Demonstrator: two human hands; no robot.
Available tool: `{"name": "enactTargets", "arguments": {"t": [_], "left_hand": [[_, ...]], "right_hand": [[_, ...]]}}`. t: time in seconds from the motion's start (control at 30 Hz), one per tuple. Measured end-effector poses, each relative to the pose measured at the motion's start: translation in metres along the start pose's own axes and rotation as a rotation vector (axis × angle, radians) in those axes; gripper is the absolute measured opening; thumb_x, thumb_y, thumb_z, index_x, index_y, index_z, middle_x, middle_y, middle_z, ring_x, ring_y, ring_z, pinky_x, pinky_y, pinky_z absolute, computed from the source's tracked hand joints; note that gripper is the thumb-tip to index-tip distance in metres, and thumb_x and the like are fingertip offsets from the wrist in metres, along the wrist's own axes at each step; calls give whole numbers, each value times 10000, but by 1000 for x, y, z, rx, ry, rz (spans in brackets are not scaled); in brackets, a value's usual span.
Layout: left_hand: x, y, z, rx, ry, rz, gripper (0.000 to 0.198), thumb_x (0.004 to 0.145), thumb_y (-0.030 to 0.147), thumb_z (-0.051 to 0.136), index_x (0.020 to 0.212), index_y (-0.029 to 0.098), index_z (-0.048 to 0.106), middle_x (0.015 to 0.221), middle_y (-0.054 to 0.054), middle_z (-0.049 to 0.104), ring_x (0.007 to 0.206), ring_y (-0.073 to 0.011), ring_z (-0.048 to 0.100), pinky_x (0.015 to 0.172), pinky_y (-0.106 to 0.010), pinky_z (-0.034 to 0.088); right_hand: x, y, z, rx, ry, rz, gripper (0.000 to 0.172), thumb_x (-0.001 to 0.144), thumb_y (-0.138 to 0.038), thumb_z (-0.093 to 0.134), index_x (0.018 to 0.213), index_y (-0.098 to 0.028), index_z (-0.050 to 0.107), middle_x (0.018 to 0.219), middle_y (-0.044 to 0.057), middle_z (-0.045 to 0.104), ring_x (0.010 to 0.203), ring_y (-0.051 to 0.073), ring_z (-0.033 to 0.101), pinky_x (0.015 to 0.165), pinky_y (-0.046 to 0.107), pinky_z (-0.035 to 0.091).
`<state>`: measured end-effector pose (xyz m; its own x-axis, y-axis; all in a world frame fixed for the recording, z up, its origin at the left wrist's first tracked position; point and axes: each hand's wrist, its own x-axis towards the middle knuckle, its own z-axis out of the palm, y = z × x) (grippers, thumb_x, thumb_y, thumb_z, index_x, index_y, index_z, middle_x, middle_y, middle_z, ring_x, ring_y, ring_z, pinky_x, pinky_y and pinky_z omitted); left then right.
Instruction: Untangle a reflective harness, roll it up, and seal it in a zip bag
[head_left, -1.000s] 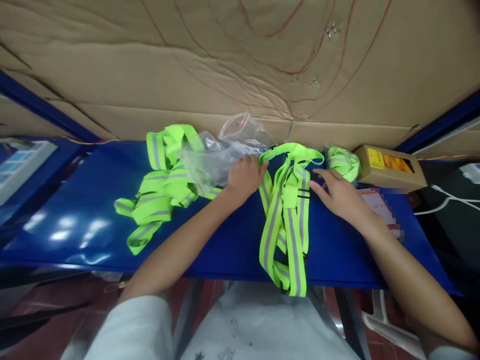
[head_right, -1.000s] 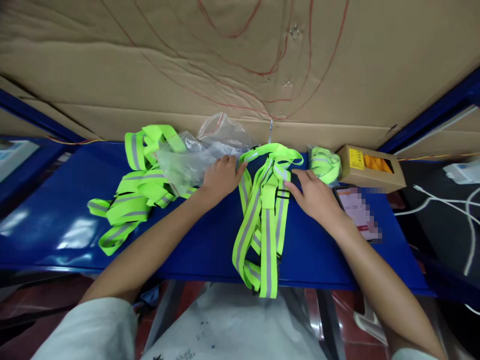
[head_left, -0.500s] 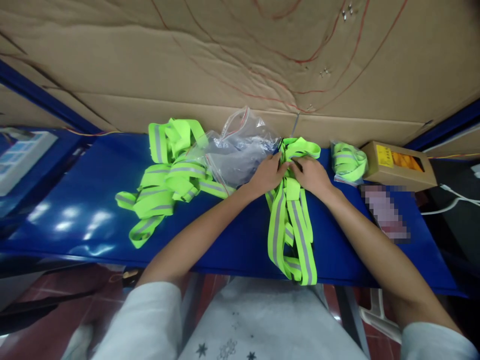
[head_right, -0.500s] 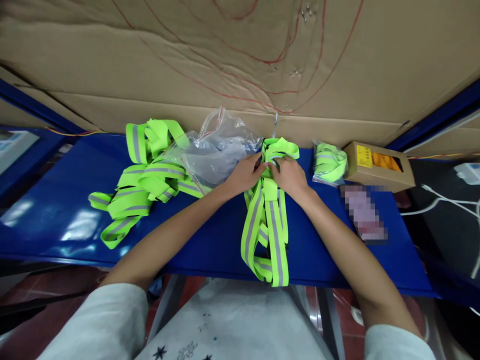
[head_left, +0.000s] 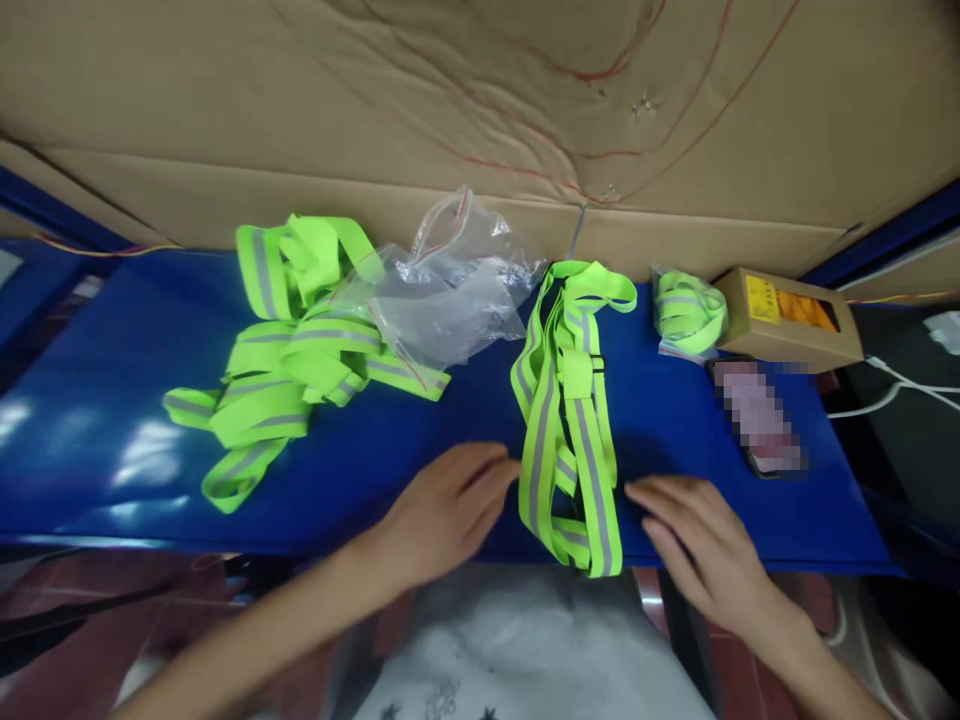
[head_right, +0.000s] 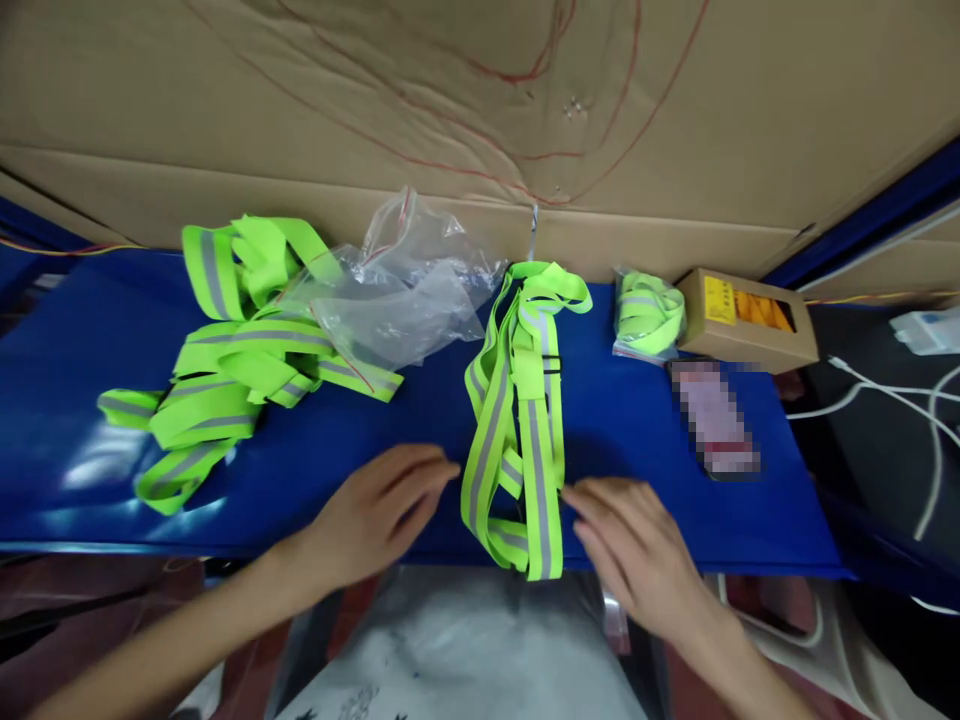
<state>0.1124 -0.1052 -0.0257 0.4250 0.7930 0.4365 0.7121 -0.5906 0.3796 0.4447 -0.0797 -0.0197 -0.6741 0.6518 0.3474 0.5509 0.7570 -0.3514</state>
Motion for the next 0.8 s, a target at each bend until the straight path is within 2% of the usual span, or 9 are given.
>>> {"name": "enactTargets", "arguments": {"t": [0.07,0.2,0.3,0.43,0.5,0.67,0.8], "left_hand": [[-24,24,1,20,-44,63,266,952,100,574,1203,156,644,1102,-105,690,1003,-224,674,868,-362,609],[-41,49,15,5,-106,-53,387,996,290,607,1348,130,603,1320,-176,642,1231,-297,627,984,-445,616],[-41,53,30,17,-118,-70,463,1012,312,594,1420,96,560,1399,-186,625,1288,-296,606,1046,-452,595],[-39,54,42,87,-135,-28,490,1008,318,604,1447,106,563,1450,-162,626,1284,-324,610,1065,-502,567],[-38,54,43,109,-132,-21,494,1015,334,594,1457,116,562,1463,-155,622,1263,-326,617,1054,-510,559],[-40,52,38,68,-186,-41,590,1010,447,608,1484,105,530,1485,-172,596,1305,-320,590,1077,-494,530],[-40,57,40,96,-193,-36,700,984,566,605,1505,108,512,1492,-182,586,1311,-345,582,1085,-544,506]], "right_hand": [[-22,-15,6,-44,-38,-96,328,1007,-223,637,1332,-180,651,1199,105,722,1101,246,664,946,415,541],[-34,-27,23,-110,-85,-82,414,986,-337,694,1361,-169,645,1311,144,680,1258,311,611,1000,482,557],[-30,-27,35,-111,-127,-75,485,991,-365,682,1414,-137,611,1404,166,635,1375,325,550,1063,497,561],[-25,-27,43,-96,-128,-95,485,992,-340,682,1424,-135,605,1430,153,631,1399,309,544,1100,485,559],[-23,-28,42,-79,-129,-96,482,990,-341,685,1426,-150,606,1430,143,634,1394,304,551,1113,491,552],[-20,-31,34,-23,-187,-53,577,989,-471,661,1459,-147,577,1428,158,626,1369,305,560,1069,485,574],[-19,-34,36,-69,-206,-35,538,1009,-380,646,1489,-153,559,1438,158,619,1345,322,558,1040,513,568]]}}
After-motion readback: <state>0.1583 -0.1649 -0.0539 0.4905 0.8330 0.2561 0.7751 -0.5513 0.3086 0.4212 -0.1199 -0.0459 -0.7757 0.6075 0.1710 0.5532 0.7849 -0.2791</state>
